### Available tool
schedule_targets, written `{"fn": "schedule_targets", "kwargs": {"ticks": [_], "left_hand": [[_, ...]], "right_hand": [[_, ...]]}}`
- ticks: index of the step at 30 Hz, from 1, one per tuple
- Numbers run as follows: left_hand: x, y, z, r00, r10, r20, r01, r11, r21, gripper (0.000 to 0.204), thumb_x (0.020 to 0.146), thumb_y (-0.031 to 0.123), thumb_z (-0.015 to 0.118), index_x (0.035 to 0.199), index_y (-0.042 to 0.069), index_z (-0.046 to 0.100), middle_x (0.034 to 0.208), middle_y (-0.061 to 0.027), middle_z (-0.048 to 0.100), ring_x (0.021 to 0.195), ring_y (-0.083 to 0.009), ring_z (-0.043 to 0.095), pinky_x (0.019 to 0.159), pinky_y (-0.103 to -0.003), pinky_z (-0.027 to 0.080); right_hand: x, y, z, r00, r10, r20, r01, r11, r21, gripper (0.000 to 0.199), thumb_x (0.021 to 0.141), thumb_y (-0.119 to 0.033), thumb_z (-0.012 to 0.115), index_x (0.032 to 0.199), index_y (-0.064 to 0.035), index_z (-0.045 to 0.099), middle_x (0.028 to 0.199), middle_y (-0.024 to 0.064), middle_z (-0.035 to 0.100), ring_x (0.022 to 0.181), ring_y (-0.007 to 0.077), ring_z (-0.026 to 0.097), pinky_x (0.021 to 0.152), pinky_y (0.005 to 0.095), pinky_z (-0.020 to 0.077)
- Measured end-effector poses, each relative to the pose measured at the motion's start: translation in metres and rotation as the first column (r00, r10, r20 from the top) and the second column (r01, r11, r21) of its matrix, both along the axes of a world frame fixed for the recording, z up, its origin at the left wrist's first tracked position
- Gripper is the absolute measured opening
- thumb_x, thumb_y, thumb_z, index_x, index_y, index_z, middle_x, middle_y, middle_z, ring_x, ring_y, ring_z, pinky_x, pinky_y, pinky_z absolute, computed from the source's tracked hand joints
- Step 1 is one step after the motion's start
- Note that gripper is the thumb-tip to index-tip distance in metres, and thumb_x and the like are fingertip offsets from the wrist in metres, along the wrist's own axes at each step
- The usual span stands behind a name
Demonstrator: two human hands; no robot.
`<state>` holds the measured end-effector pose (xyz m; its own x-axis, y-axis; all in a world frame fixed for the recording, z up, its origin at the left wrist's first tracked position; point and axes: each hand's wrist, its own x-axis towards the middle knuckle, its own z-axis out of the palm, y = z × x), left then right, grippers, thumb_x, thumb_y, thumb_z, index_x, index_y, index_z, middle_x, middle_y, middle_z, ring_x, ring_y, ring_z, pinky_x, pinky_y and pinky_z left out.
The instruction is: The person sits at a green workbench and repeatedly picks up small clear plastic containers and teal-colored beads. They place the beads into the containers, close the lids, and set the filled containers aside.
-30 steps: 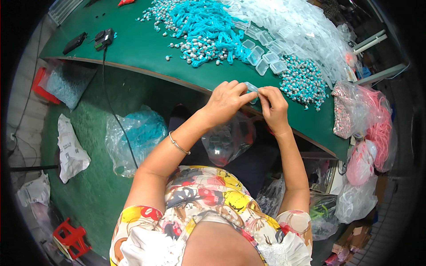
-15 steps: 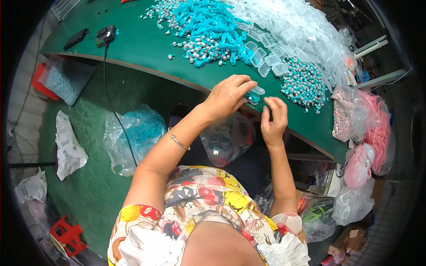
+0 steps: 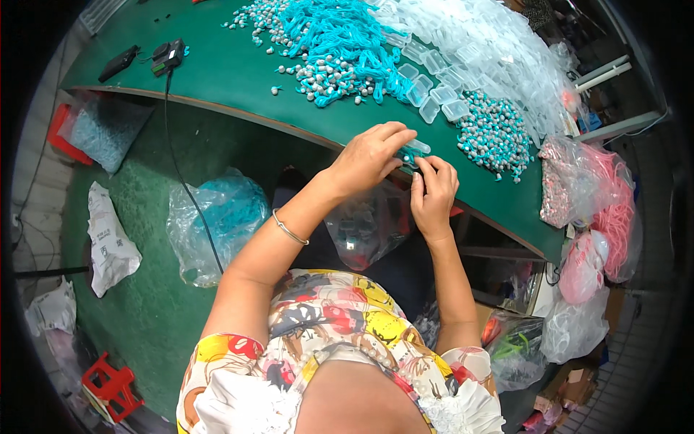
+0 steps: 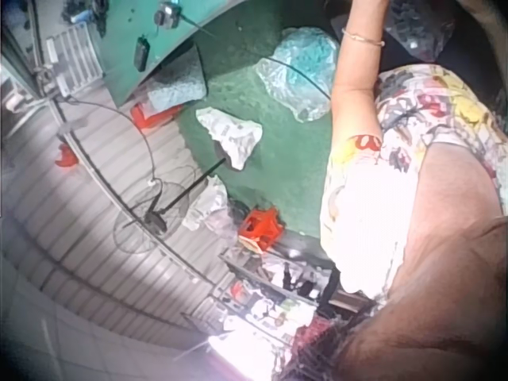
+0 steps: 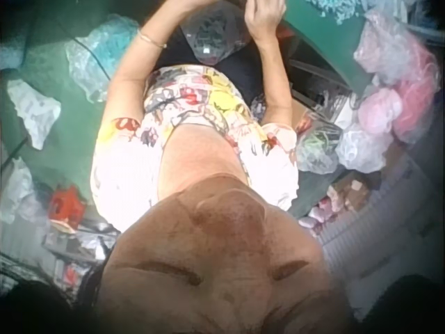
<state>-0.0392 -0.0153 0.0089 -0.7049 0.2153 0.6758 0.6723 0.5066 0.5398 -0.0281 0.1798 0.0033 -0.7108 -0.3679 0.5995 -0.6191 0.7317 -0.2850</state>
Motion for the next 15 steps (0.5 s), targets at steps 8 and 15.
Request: {"fn": "schedule_targets", "kwargs": {"ticks": [8, 15], "left_hand": [[0.001, 0.000, -0.003, 1.000, 0.016, -0.012, -0.016, 1.000, 0.011, 0.049, 0.071, 0.001, 0.078, 0.118, 0.004, 0.061, 0.114, -0.0159, 0.060, 0.099, -0.0360, 0.064, 0.083, -0.042, 0.054], [0.002, 0.000, -0.002, 1.000, 0.021, -0.008, -0.021, 1.000, 0.021, 0.050, 0.071, 0.001, 0.078, 0.118, 0.004, 0.061, 0.114, -0.0160, 0.060, 0.100, -0.0361, 0.063, 0.084, -0.042, 0.053]], "right_hand": [[0.005, 0.005, -0.011, 0.998, -0.016, -0.062, 0.018, 0.999, 0.026, 0.042, 0.082, -0.008, 0.066, 0.123, -0.0041, 0.060, 0.118, 0.0118, 0.061, 0.115, 0.0317, 0.054, 0.100, 0.0457, 0.0353], [0.004, 0.003, -0.019, 0.994, -0.060, -0.092, 0.061, 0.998, 0.011, 0.048, 0.083, -0.011, 0.067, 0.129, -0.0017, 0.056, 0.119, 0.0134, 0.061, 0.115, 0.0328, 0.053, 0.101, 0.0468, 0.0347]]}}
